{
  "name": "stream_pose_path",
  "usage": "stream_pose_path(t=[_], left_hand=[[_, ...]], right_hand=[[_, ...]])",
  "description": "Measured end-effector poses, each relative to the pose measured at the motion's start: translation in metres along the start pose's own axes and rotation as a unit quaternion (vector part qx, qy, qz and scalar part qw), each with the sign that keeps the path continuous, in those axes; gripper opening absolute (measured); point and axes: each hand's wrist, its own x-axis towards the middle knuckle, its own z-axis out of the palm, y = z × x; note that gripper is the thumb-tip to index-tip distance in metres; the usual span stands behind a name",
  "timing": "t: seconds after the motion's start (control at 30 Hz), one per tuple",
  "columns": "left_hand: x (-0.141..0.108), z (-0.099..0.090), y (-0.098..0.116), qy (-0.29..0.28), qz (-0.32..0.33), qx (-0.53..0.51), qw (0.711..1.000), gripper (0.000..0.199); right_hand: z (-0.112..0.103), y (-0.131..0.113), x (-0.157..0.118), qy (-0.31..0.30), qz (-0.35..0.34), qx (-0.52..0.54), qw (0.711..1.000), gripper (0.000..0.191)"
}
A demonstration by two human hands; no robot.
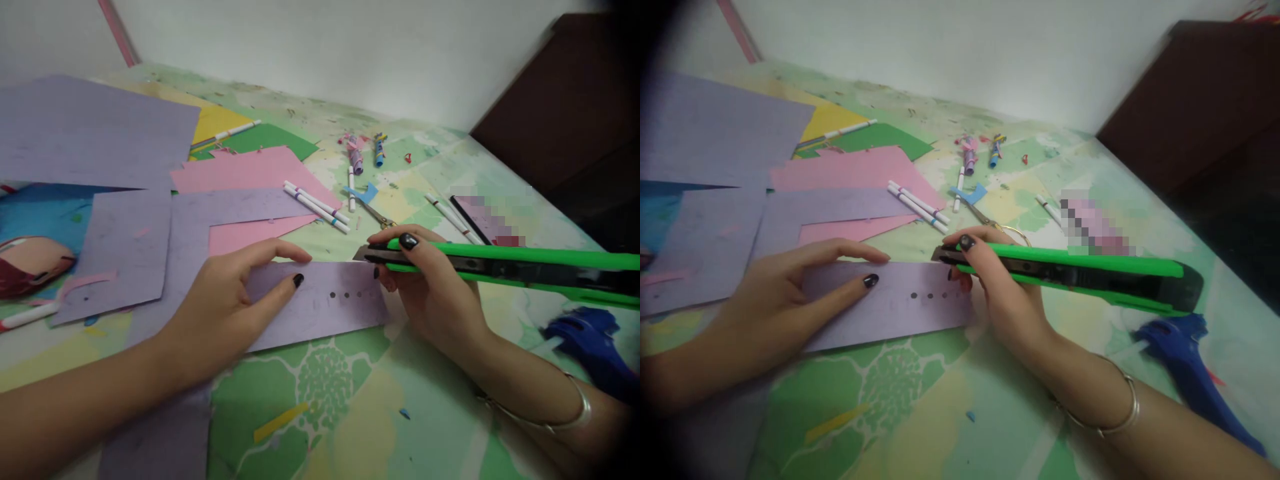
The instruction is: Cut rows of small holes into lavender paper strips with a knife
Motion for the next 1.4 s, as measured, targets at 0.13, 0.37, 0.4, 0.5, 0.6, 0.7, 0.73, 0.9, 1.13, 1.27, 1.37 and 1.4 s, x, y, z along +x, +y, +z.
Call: stream_pose_path(t=[0.13,0.37,0.4,0.5,0.6,0.7,0.73,0.9,1.13,1.27,1.37,1.4], left_hand=[[0.000,-0.002,0.000,0.010,0.010,0.008,1.000,0.022],[-0.001,0.003,0.003,-0.013,-0.002,-0.003,1.000,0.022],[0.000,0.004,0.003,-0.018,-0.002,-0.003,1.000,0.022],[0.003,0.005,0.001,-0.040,-0.008,0.005,0.999,0.022],[0.006,0.005,0.000,-0.055,-0.014,0.026,0.998,0.024],[0.009,0.005,0.000,-0.053,-0.018,0.039,0.998,0.025],[0.011,0.006,0.000,-0.051,-0.019,0.040,0.998,0.026],[0.015,0.007,0.000,-0.053,-0.026,0.038,0.998,0.030],[0.014,0.008,-0.003,-0.049,-0.014,0.027,0.998,0.029],[0.015,0.009,-0.003,-0.052,-0.019,0.028,0.998,0.030],[0.015,0.009,-0.002,-0.057,-0.030,0.030,0.997,0.031],[0.015,0.009,-0.003,-0.056,-0.031,0.031,0.997,0.031]], right_hand=[[0.001,0.000,0.001,0.021,0.005,0.050,0.999,0.007],[-0.002,-0.006,-0.005,-0.115,-0.003,-0.119,0.986,0.010],[-0.003,-0.007,-0.004,-0.142,-0.007,-0.153,0.978,0.010],[-0.005,-0.008,0.002,-0.219,-0.017,-0.214,0.952,0.011],[-0.008,-0.006,0.009,-0.258,-0.017,-0.232,0.938,0.015],[-0.011,-0.003,0.013,-0.264,-0.016,-0.243,0.933,0.017],[-0.011,-0.003,0.013,-0.264,-0.018,-0.246,0.932,0.016],[-0.009,-0.003,0.013,-0.264,-0.020,-0.259,0.929,0.015],[-0.008,-0.003,0.012,-0.254,-0.011,-0.272,0.928,0.016],[-0.007,-0.002,0.011,-0.248,-0.013,-0.280,0.928,0.015],[-0.006,-0.003,0.009,-0.241,-0.027,-0.293,0.925,0.012],[-0.005,-0.004,0.009,-0.237,-0.028,-0.298,0.924,0.012]])
